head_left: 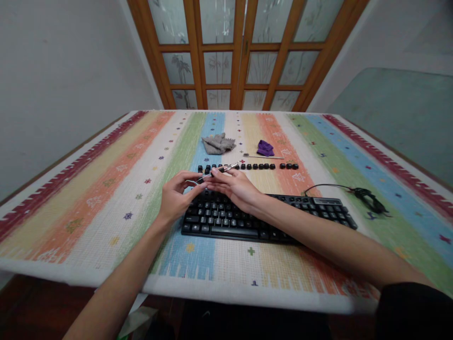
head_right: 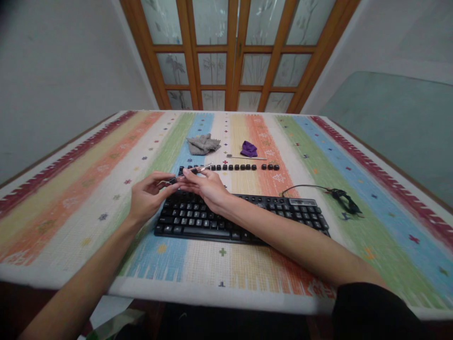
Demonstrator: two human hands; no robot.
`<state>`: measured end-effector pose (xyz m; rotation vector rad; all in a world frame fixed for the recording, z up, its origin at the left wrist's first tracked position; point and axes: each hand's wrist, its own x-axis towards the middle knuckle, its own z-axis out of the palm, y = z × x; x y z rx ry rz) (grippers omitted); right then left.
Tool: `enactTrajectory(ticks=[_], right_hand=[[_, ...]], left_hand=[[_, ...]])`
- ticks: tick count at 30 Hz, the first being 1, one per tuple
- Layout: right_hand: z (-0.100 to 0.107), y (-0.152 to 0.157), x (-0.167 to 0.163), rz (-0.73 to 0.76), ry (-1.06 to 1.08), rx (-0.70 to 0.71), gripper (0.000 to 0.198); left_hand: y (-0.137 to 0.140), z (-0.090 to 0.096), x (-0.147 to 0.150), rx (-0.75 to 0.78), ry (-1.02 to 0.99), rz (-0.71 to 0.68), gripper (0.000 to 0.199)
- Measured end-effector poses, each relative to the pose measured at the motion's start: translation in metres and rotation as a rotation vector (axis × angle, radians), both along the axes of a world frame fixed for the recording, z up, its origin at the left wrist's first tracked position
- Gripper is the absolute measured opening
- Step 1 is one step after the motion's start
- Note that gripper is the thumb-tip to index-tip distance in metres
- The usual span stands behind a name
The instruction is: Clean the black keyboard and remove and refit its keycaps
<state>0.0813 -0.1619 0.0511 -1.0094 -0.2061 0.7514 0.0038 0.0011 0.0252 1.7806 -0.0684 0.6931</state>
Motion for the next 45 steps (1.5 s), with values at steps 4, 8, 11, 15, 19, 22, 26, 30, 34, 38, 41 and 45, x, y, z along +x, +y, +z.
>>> enactTrajectory(ticks=[4, 8, 11, 15, 19, 22, 26, 30, 34, 38, 41, 45], right_hand=[[-0.003, 0.002, -0.001, -0.061, -0.092, -0.017, 0.038], [-0.004, 0.003, -0.004, -0.132, -0.258, -0.029, 0.045], [-0.001, 0.003, -0.008, -0.169, -0.367, -0.042, 0.044], [0.003, 0.004, -0.013, -0.192, -0.423, -0.038, 0.040], [0.004, 0.004, -0.012, -0.181, -0.440, -0.036, 0.040], [0.004, 0.003, -0.009, -0.165, -0.431, -0.037, 0.042], [0.004, 0.001, -0.006, -0.146, -0.418, -0.039, 0.044], [0.003, -0.002, -0.006, -0.141, -0.429, -0.044, 0.044], [0.003, -0.004, -0.007, -0.143, -0.471, -0.045, 0.041], [0.003, -0.005, -0.006, -0.142, -0.511, -0.037, 0.039], [0.002, -0.006, -0.005, -0.141, -0.527, -0.044, 0.039], [0.000, -0.008, -0.005, -0.129, -0.543, -0.074, 0.039]], left_hand=[[0.000, 0.003, 0.001, -0.095, 0.027, -0.044, 0.029], [-0.002, 0.004, 0.001, -0.148, 0.092, -0.086, 0.032], [-0.004, 0.004, 0.001, -0.179, 0.115, -0.106, 0.036], [-0.005, 0.003, 0.001, -0.199, 0.122, -0.102, 0.043], [-0.004, 0.002, 0.000, -0.228, 0.104, -0.126, 0.044], [-0.004, 0.002, 0.000, -0.238, 0.092, -0.150, 0.042], [-0.006, 0.001, 0.001, -0.210, 0.105, -0.122, 0.042], [-0.007, 0.000, 0.004, -0.200, 0.097, -0.091, 0.043], [-0.006, -0.002, 0.005, -0.212, 0.098, -0.065, 0.045], [-0.005, -0.003, 0.004, -0.244, 0.134, -0.083, 0.044], [-0.006, -0.001, 0.003, -0.248, 0.160, -0.108, 0.043], [-0.008, 0.002, 0.002, -0.214, 0.178, -0.139, 0.040]])
